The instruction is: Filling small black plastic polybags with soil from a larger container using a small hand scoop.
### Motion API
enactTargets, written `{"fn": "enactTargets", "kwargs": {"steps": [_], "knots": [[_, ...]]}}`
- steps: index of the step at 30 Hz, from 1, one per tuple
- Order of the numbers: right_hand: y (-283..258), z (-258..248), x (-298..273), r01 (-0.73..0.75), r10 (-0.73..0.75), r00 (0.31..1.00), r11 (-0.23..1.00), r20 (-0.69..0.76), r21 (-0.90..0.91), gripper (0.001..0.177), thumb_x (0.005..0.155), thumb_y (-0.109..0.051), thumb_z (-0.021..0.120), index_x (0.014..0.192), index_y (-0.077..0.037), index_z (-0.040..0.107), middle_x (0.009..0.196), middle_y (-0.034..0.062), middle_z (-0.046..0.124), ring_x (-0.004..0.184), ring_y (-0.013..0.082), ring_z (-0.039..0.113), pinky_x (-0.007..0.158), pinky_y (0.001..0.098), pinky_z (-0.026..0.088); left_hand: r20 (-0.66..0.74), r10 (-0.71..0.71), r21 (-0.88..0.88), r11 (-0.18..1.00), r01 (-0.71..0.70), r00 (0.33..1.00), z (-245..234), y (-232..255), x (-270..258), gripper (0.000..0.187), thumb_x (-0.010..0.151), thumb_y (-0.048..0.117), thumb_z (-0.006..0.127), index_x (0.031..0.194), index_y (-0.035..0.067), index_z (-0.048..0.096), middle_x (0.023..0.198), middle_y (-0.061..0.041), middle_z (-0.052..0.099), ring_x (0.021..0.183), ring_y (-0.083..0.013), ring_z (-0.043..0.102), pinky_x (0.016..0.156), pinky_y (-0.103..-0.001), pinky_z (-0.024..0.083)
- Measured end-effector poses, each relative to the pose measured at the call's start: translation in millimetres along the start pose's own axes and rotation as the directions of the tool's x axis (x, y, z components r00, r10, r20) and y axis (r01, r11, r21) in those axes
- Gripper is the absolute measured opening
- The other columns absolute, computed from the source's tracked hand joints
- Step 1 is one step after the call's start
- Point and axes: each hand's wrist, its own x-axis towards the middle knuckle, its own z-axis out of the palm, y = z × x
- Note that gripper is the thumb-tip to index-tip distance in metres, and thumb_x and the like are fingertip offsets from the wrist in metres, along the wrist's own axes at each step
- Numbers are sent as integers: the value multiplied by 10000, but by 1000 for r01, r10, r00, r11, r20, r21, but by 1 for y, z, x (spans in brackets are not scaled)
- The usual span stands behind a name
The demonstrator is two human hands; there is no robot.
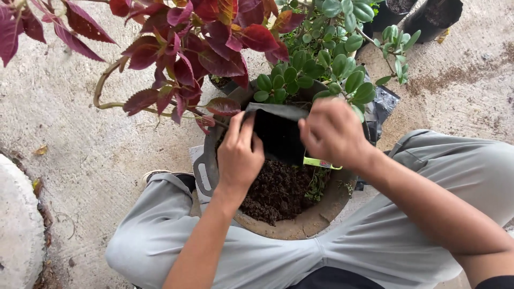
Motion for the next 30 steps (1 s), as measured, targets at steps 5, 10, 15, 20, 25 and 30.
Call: {"fn": "enactTargets", "kwargs": {"steps": [5,10,15,20,25,30], "knots": [[-50,-14,17,42,-109,921,982,374,184,148,801,56,622,921,-10,678,938,150,690,891,341,725,672,397,612,57,140,42,989,-143,988,6,27,-11,273,843,-41,617,1090,23,713,1250,-115,640,1014,-285,702,718,-345,644],[-49,-20,23,44,-35,875,999,483,-8,182,776,-27,693,957,-27,713,947,148,665,890,299,682,688,368,581,188,73,11,997,-76,979,-8,48,-6,363,791,-159,599,1140,-88,670,1289,-222,587,971,-325,699,629,-340,660],[-60,-24,15,6,-131,847,971,516,238,236,809,45,611,1015,-8,713,833,129,662,733,272,681,556,346,570,231,46,42,997,-58,972,-11,44,-7,558,735,-171,640,1287,-145,563,1337,-264,498,1061,-395,677,609,-377,665],[-57,-13,-5,-247,37,759,940,649,235,131,813,4,615,941,11,645,905,154,611,864,368,662,688,426,582,235,79,114,988,-108,969,-6,47,-10,539,737,-136,645,1271,-91,594,1298,-212,522,886,-277,669,539,-337,658],[-42,-9,-1,-407,110,682,878,723,250,194,876,-51,591,1006,88,631,888,241,640,881,454,671,701,508,566,181,167,60,982,-180,969,5,46,-15,417,798,-130,586,1195,-29,662,1273,-170,573,849,-225,647,523,-280,616],[-28,-9,11,-370,62,677,890,733,267,221,893,-90,604,1016,93,620,865,283,636,874,487,657,699,545,550,73,351,30,935,-354,934,13,44,-20,373,796,-24,548,1134,42,691,1280,-76,604,867,-187,625,605,-208,567]]}}
